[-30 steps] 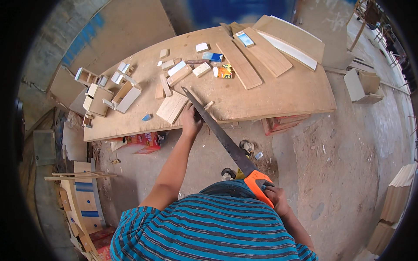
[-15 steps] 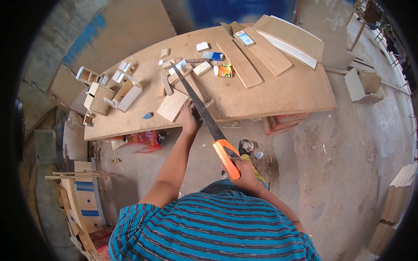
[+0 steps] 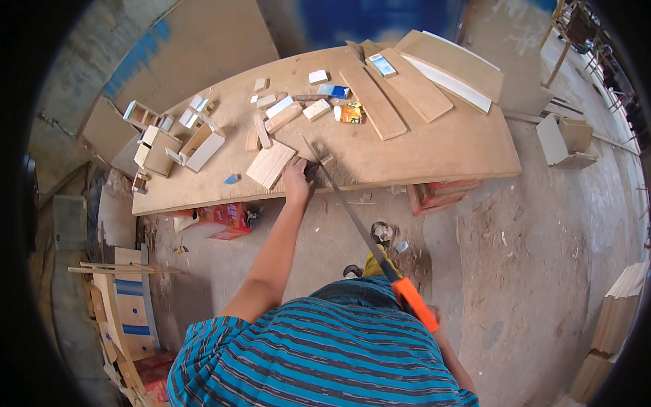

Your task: The person glues small wooden components together to assemble miniature furniture pieces. They apply glue to the edges of thin wood strips using a applicator, then press the pieces together by hand and hold them to bond, occasionally using a hand saw to trim small parts on a wooden workbench.

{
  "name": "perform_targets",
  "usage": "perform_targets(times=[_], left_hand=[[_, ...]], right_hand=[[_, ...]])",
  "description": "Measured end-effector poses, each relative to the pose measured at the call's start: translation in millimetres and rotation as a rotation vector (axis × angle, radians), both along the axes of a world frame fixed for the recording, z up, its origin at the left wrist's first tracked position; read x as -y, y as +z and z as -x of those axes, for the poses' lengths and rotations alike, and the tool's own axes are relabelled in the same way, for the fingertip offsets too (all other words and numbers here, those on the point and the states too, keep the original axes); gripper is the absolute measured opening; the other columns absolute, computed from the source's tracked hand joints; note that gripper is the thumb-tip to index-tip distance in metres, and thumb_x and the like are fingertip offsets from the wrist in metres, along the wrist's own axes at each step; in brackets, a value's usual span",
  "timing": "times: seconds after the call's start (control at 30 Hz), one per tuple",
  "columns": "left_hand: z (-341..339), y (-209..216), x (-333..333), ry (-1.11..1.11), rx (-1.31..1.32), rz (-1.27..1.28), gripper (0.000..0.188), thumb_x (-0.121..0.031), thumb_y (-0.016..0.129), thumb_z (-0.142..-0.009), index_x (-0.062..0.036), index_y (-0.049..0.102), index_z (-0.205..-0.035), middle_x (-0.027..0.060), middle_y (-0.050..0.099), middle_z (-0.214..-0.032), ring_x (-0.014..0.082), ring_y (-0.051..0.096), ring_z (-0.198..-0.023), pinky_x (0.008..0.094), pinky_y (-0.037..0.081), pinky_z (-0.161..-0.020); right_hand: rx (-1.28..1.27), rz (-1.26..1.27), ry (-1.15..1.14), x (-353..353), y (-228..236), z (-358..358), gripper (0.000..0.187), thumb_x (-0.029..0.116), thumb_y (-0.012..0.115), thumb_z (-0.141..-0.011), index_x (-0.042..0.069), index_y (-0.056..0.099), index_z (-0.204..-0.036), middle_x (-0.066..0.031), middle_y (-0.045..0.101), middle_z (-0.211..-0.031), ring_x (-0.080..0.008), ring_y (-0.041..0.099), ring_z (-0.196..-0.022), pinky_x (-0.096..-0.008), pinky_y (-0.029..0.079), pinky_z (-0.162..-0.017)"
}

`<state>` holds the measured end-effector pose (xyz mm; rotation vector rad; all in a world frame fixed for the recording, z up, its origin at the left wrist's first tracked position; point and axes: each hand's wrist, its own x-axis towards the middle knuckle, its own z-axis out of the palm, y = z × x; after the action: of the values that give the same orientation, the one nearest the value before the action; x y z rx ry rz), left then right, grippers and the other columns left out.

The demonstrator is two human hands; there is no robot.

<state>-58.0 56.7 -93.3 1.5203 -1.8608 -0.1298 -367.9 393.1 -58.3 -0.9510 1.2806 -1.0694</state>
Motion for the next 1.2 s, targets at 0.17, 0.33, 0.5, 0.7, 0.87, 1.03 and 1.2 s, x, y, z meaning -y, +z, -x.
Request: perform_targets(times=[0.17,0.33,0.5,0.7,0.87,1.03,1.2], left_hand=[[2.4,-4.1,5.4,-0.006,-0.166,0.005,0.006,-0.006,0.065,-0.068,-0.0073,0.063,-0.074,0.011,0.06,-0.078,0.0325,0.057,-0.083,0.0432,0.042,-0.077],[4.7,-2.6,6.4,0.01,-0.128,0.055,0.005,-0.01,0.066,-0.072,-0.0063,0.063,-0.074,0.0106,0.06,-0.075,0.0318,0.058,-0.081,0.0426,0.042,-0.076],[5.0,6.7,2.6,-0.011,-0.307,-0.178,0.008,-0.012,0.064,-0.079,-0.0046,0.063,-0.081,0.0099,0.061,-0.071,0.0254,0.061,-0.071,0.0361,0.045,-0.068],[11.7,37.1,-4.6,-0.222,-0.588,-0.476,0.011,-0.012,0.055,-0.089,-0.0021,0.059,-0.088,0.0007,0.056,-0.067,0.0073,0.053,-0.061,0.0248,0.044,-0.059],[19.6,48.4,5.8,-0.29,-0.676,-0.54,0.012,-0.012,0.054,-0.09,-0.0021,0.059,-0.09,0.0007,0.056,-0.066,0.0072,0.053,-0.062,0.0238,0.043,-0.058],[26.9,50.0,25.6,-0.27,-0.562,-0.544,0.008,-0.007,0.054,-0.091,-0.0012,0.058,-0.093,0.0006,0.057,-0.071,0.0065,0.053,-0.064,0.0216,0.045,-0.06],[48.7,57.5,55.1,-0.232,-0.583,-0.556,0.008,-0.006,0.056,-0.088,-0.0002,0.06,-0.09,0.0073,0.06,-0.069,0.0133,0.057,-0.064,0.0286,0.046,-0.06]], right_hand=[[0.125,-0.043,-0.001,11.0,3.2,18.4,0.039,0.039,0.07,-0.076,0.004,0.056,-0.068,-0.0022,0.052,-0.056,-0.0122,0.049,-0.05,-0.0278,0.033,-0.046],[-0.196,0.257,0.022,33.0,11.5,28.8,0.03,0.03,0.065,-0.078,0.004,0.055,-0.067,-0.0011,0.049,-0.056,-0.0119,0.046,-0.05,-0.0275,0.034,-0.047],[-0.721,0.435,-0.192,108.0,39.8,9.0,0.017,0.012,0.072,-0.073,0.003,0.06,-0.08,-0.0128,0.06,-0.07,-0.0291,0.06,-0.065,-0.0345,0.045,-0.057],[-1.247,0.738,-0.239,269.5,12.3,35.1,0.026,0.01,0.068,-0.073,0.007,0.06,-0.097,-0.013,0.06,-0.083,-0.0355,0.06,-0.074,-0.043,0.048,-0.063],[-1.552,0.523,-0.028,354.5,12.8,58.3,0.042,0.012,0.067,-0.072,0.008,0.057,-0.112,-0.0121,0.059,-0.103,-0.0322,0.058,-0.094,-0.0416,0.048,-0.076],[-1.515,0.731,0.144,359.0,60.7,-1.0,0.055,0.011,0.066,-0.073,0.006,0.048,-0.125,-0.0105,0.051,-0.12,-0.0296,0.049,-0.111,-0.0411,0.044,-0.09],[-1.133,0.936,0.461,392.0,53.2,-64.7,0.041,0.018,0.065,-0.079,0.005,0.054,-0.116,-0.0099,0.056,-0.113,-0.0276,0.058,-0.097,-0.0391,0.049,-0.08]])
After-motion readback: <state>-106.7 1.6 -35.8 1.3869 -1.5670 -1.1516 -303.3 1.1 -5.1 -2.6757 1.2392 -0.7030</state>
